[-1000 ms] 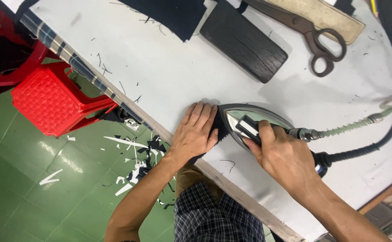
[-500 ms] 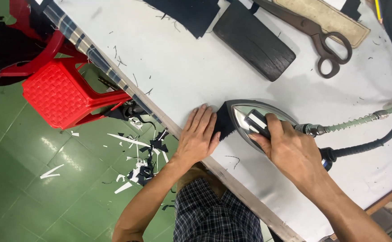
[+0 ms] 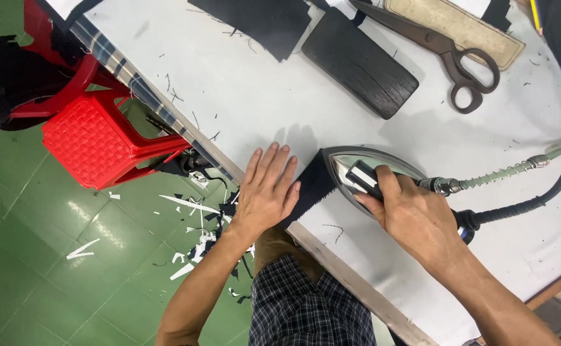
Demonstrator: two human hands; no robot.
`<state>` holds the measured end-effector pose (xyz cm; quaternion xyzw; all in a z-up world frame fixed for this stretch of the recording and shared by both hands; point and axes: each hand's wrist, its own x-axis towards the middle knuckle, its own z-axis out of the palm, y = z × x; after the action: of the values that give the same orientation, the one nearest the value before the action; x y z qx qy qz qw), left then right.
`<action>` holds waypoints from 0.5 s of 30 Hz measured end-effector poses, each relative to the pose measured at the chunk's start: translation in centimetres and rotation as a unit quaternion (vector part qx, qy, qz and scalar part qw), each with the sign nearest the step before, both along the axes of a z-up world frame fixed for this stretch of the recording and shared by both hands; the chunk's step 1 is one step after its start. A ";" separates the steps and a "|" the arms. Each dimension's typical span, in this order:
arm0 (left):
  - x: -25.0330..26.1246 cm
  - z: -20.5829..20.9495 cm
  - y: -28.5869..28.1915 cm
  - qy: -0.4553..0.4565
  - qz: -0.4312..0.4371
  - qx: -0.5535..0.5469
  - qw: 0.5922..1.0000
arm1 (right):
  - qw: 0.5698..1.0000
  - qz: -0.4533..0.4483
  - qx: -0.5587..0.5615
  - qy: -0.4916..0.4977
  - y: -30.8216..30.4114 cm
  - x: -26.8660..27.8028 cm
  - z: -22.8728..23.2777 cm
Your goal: The person irons a long strip of black fabric on a white work table using a steam iron. They repeatedly smooth the fabric with their hands and press it with the iron, occasionally folding the strip and moving other fabric pieces aside.
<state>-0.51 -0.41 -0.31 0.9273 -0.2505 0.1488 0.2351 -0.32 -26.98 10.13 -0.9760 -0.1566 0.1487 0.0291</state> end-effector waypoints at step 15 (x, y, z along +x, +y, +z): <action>14.7 5.5 -5.0 -0.033 -0.138 0.161 0.977 | 0.996 0.047 -0.010 -0.078 -0.9 -0.5 -2.1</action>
<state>14.17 -5.43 5.16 0.9041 -0.4043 0.1033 0.0923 -0.84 -27.91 8.01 -0.9764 -0.2028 0.0746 0.0005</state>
